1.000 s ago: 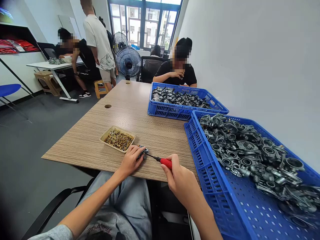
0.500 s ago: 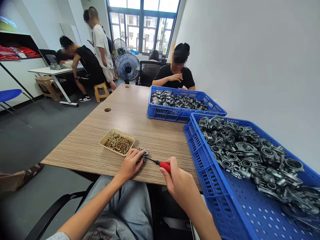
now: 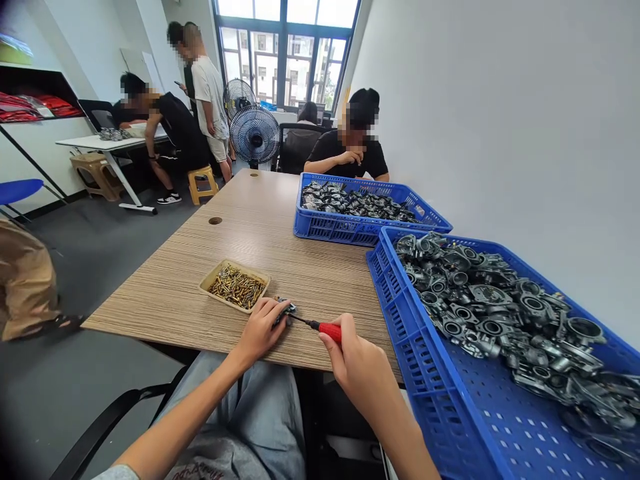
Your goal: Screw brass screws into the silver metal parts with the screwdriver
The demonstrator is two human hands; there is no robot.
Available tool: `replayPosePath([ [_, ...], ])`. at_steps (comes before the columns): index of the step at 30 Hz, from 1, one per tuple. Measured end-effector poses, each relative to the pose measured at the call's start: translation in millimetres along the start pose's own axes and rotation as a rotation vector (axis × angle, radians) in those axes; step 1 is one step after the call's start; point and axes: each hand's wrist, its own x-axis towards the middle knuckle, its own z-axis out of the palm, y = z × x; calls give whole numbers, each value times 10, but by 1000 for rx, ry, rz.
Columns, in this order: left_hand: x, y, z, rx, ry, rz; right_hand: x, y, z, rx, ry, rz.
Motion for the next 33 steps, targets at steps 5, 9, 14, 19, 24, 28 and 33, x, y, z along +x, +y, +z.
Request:
replayPosePath([
  [5,-7,-9,2,-7,-7,1,10,22,-35,0,-13,-6],
  [9,-7,-6,4,-8,1,-3,-3,-10,-69,142,-43,-103],
  [14,-4,-1,3,-9,-6,-8,-6,25,12,-14,19,3],
  [19,1,8,2,-8,-3,-18,-6,14,-41,60,-28,-61],
  [24,0,10,0,-6,-3,-15,-15,-42,-77,137,-53,-96],
  [28,-3,4,4,-8,-4,-16,-18,-23,-29,-38,-5,18],
  [33,-2,1,7,-6,-1,-13,-32,-39,-62,53,-37,-113],
])
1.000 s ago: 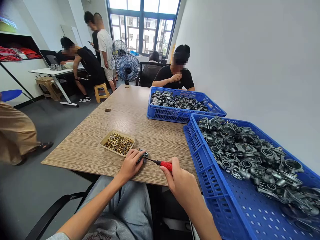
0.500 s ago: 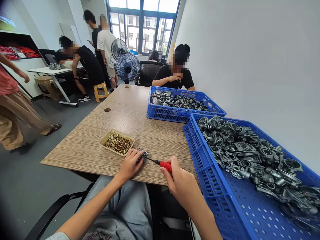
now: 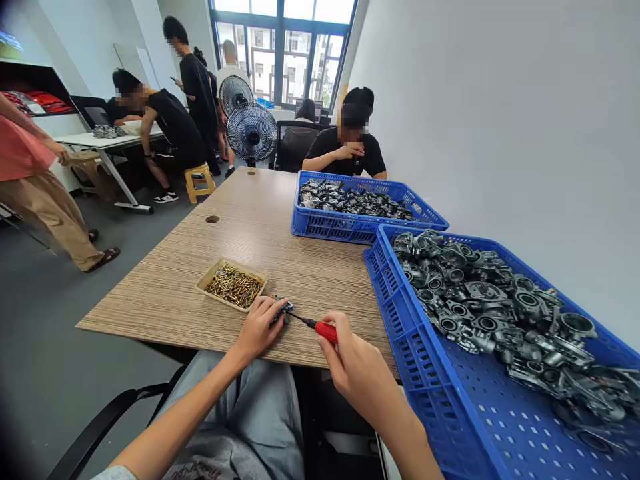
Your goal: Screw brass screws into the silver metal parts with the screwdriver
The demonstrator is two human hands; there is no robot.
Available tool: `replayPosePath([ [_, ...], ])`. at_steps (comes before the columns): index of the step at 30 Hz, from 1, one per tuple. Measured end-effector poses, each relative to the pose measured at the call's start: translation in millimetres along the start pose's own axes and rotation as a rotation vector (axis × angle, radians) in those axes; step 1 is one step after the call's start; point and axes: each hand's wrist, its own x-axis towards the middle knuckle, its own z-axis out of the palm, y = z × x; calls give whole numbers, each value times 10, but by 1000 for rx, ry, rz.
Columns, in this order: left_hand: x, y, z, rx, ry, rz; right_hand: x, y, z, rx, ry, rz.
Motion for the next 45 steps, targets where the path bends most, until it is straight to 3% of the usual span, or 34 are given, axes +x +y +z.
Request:
replayPosePath([
  [2,2,1,-4,0,-1,-2,1,-10,-7,36,-11,-23],
  [8,6,5,-9,7,1,4,26,12,26,-147,45,148],
  [13,4,0,4,10,7,5,14,-20,-12,60,-22,28],
  [20,0,-4,6,8,1,3,25,27,38,-89,48,156],
  [26,-4,-1,-3,5,-2,-3,25,-21,-34,111,-16,63],
  [32,-1,4,-8,-4,-8,-9,42,85,19,-95,59,166],
  [38,5,10,-13,-3,-1,-5,24,14,-8,91,-29,59],
  [45,10,14,-18,0,-8,-4,26,102,76,-101,77,143],
])
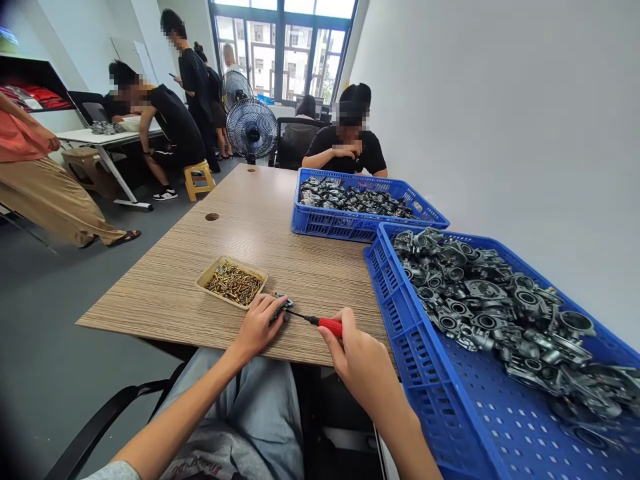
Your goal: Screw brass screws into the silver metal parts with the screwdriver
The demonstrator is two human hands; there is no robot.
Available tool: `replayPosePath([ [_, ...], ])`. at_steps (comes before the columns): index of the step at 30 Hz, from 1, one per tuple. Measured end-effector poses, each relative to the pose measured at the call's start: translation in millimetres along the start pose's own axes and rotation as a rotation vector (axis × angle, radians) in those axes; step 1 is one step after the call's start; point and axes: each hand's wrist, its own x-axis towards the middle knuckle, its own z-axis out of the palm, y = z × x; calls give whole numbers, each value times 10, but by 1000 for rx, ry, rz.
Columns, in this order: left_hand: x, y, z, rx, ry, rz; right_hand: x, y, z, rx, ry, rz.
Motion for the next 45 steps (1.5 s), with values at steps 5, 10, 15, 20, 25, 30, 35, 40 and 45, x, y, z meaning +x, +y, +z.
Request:
replayPosePath([
  [5,2,-1,-1,4,7,8,-3,-25,-29,118,-47,-60],
  [10,5,1,-5,13,12,17,-19,-19,28,66,7,-53],
  [15,0,-1,1,1,15,10,-16,-10,23,49,-13,-22],
  [20,-1,-2,-3,1,19,16,-22,-62,-51,215,-117,-56],
  [25,5,-1,-7,-1,24,21,0,2,16,100,-16,15],
  [30,-4,-12,3,-5,11,13,-2,-1,22,92,-26,3],
  [35,-14,-16,10,-13,-3,3,-12,-53,-16,185,-79,-47],
  [40,-8,-8,6,-8,-1,2,12,-23,-17,99,-32,34],
  [45,-10,-7,2,-9,0,2,6,-49,-13,122,-46,-2],
])
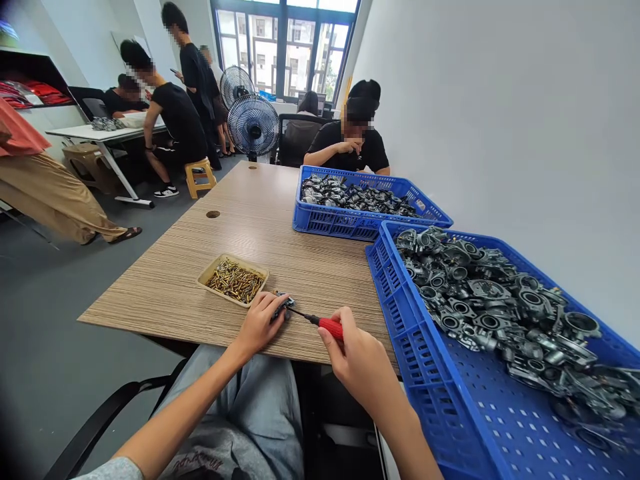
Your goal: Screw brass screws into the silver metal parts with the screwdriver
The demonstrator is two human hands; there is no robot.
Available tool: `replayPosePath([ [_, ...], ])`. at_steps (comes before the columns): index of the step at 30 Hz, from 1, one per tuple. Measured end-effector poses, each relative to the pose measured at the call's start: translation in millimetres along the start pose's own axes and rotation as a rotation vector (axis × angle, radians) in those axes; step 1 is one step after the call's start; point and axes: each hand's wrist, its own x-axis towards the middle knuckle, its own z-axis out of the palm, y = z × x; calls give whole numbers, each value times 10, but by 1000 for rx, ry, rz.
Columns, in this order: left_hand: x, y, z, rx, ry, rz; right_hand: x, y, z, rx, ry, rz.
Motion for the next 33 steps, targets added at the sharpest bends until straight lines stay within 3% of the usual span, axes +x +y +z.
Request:
replayPosePath([
  [5,2,1,8,11,11,3,-10,-13,23,66,-33,-53],
  [11,8,8,2,10,17,5,23,-44,-38,23,10,31],
  [33,2,4,3,-1,10,-11,31,-53,-23,76,-5,53],
])
